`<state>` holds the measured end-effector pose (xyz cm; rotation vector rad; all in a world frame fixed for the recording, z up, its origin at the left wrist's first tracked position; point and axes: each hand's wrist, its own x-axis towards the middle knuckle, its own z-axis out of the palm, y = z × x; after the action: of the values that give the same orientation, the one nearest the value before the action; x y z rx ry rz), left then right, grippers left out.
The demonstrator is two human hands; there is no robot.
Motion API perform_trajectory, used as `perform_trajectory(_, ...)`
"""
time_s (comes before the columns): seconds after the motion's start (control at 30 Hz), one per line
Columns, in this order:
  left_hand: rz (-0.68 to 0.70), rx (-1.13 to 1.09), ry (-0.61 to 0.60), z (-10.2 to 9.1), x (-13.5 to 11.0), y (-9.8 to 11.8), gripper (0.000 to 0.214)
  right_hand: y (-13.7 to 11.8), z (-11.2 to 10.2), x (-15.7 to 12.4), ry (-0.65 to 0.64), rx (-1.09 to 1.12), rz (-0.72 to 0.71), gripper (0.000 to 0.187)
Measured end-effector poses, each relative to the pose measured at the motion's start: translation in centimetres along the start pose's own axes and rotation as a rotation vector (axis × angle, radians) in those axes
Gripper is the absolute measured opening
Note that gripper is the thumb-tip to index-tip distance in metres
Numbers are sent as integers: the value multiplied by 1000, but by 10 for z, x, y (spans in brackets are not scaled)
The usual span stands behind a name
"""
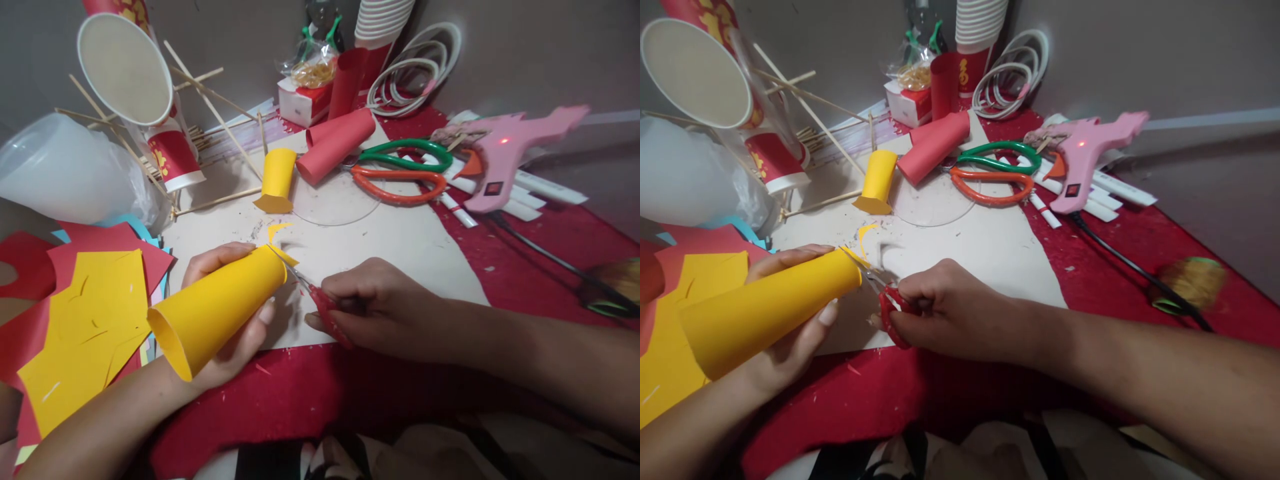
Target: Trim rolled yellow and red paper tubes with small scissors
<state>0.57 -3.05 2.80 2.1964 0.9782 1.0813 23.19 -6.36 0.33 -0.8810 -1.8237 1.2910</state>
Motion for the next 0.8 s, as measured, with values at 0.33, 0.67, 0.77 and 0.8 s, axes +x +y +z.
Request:
perform_trajectory(0.33,20,-39,-21,-3,0,-2,53,2,1,1,18,-16,-22,33)
perform_trajectory(0.67,29,-88,-53,-3,1,0,54,3,1,1,43,-55,-63,32)
perform_trajectory(0.77,30,-99,-50,-3,1,-2,56,3,2,1,48,-76,-64,33)
perform_trajectory(0.8,32,-99,-55,-3,1,-2,56,2,2,1,47,-86,-54,33)
